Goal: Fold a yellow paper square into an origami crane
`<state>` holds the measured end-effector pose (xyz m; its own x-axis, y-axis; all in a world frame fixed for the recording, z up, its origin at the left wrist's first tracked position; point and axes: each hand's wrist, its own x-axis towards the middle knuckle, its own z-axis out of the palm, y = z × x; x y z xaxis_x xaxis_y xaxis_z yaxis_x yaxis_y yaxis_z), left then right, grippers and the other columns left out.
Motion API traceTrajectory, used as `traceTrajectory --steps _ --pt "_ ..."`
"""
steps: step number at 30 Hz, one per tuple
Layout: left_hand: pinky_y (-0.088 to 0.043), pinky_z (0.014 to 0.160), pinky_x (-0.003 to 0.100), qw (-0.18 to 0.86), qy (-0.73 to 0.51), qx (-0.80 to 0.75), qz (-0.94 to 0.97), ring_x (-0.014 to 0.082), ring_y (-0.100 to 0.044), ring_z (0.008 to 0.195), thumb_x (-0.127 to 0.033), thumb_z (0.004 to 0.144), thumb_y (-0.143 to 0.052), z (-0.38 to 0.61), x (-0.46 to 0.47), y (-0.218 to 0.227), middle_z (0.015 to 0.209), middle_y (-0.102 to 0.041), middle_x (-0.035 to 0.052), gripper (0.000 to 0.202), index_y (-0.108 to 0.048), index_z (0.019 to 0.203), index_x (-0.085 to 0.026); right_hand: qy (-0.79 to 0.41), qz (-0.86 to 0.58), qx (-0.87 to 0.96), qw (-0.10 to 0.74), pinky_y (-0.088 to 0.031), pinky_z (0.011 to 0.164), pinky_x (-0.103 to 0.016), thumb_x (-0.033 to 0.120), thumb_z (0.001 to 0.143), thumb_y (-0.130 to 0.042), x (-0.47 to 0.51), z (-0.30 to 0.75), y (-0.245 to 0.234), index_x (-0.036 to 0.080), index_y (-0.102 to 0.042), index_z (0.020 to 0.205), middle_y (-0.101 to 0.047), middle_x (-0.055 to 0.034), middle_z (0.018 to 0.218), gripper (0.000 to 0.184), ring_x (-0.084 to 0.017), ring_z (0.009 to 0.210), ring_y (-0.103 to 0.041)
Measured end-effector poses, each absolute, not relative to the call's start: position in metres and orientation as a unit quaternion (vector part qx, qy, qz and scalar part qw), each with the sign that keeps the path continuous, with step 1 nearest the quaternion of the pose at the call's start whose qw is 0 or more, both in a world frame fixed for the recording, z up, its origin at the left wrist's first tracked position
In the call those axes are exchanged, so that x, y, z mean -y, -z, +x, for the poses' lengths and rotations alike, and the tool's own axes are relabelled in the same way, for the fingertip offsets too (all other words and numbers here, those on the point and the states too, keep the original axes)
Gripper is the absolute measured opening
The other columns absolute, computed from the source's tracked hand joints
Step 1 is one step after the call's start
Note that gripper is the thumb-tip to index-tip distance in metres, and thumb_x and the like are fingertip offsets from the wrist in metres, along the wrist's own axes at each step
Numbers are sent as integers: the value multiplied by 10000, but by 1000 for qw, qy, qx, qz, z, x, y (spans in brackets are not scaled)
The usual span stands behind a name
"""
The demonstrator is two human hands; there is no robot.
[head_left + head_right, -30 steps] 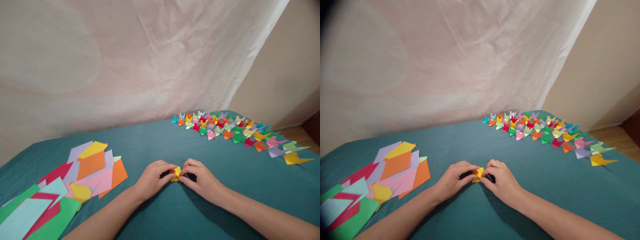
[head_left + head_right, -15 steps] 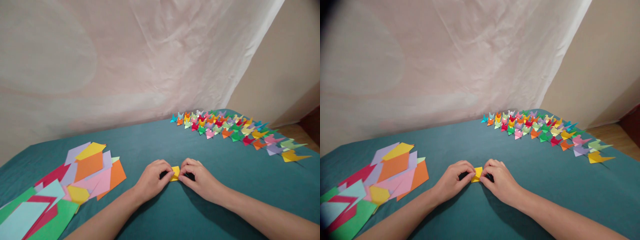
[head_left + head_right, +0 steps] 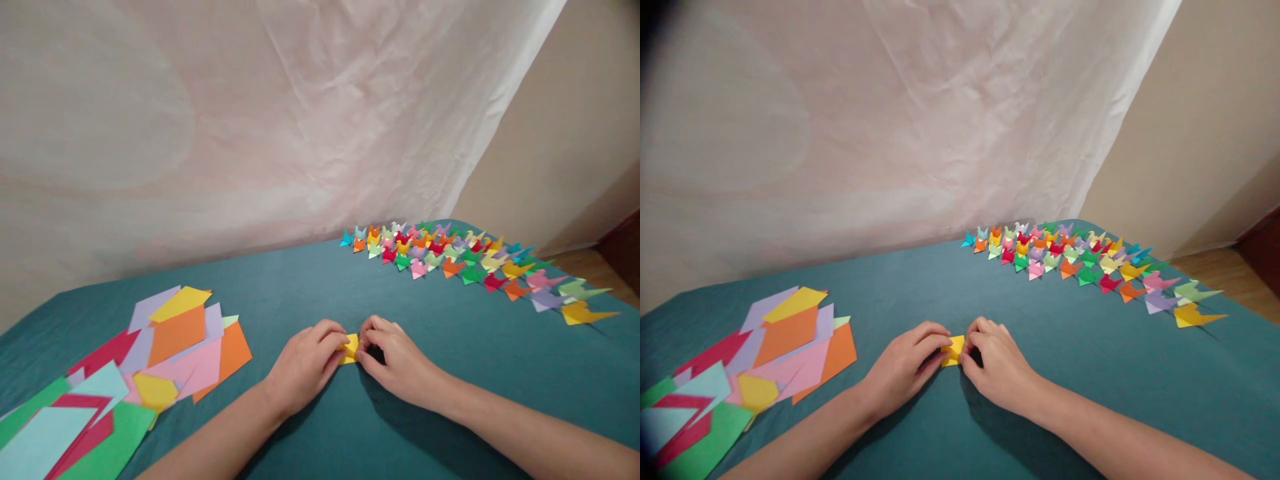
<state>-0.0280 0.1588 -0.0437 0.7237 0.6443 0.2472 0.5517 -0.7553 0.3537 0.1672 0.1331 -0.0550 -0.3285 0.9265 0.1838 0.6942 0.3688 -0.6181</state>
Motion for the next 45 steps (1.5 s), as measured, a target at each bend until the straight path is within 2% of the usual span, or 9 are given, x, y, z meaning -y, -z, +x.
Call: traceTrajectory --steps 3,6,12,16,23,31,38,45 --pt "-449 875 372 21 -148 -316 937 230 -543 1055 -190 916 -444 -25 -147 41 1162 -585 74 186 -571 1052 -181 -223 -518 783 261 -374 733 -319 111 790 -560 -133 167 55 180 -575 731 -558 -16 835 93 -166 797 -518" --pt "-389 967 428 -38 -122 -340 932 269 -475 1179 -213 907 -458 -21 -129 39 1233 -569 92 297 -521 1192 -157 -222 -516 786 259 -372 740 -322 120 797 -557 -133 167 56 180 -572 732 -562 -17 833 90 -170 809 -518" --pt "-340 1027 438 -40 -81 -353 931 275 -422 1254 -483 886 -451 -22 -110 40 1362 -468 108 555 -432 1322 -139 -211 -514 790 258 -370 739 -319 111 807 -537 -133 167 54 181 -563 738 -563 -16 845 102 -163 810 -518" --pt "-334 1040 429 -20 -67 -355 932 273 -382 1287 -569 865 -431 -25 -115 42 1397 -422 89 632 -405 1349 -163 -202 -516 793 255 -374 742 -320 109 815 -530 -131 166 52 182 -560 755 -561 -19 846 99 -165 811 -518" --pt "-314 1057 444 21 -40 -355 934 271 -303 1331 -576 880 -391 -27 -115 42 1445 -341 93 679 -295 1408 -161 -184 -483 819 250 -410 754 -321 122 844 -521 -128 175 52 177 -572 882 -589 -44 919 84 -179 855 -526" --pt "-280 1079 463 33 -7 -359 933 283 -265 1346 -580 901 -317 -28 -116 45 1474 -272 94 671 -274 1418 -155 -18 -404 895 190 -442 793 -355 67 858 -462 -113 182 57 144 -570 1121 -645 -82 978 294 -209 891 -550" --pt "-300 1073 449 21 -4 -358 933 276 -263 1348 -563 903 -339 -28 -117 43 1476 -266 82 659 -259 1424 -167 21 -397 901 176 -474 753 -354 84 812 -567 -106 181 64 105 -590 1113 -625 -102 1050 304 -225 883 -527" --pt "-319 1061 458 10 -6 -355 935 282 -291 1336 -560 900 -353 -28 -116 44 1466 -285 92 659 -280 1416 -157 36 -401 900 164 -480 741 -346 100 790 -614 -106 178 62 94 -590 1129 -623 -96 1038 340 -220 864 -519"
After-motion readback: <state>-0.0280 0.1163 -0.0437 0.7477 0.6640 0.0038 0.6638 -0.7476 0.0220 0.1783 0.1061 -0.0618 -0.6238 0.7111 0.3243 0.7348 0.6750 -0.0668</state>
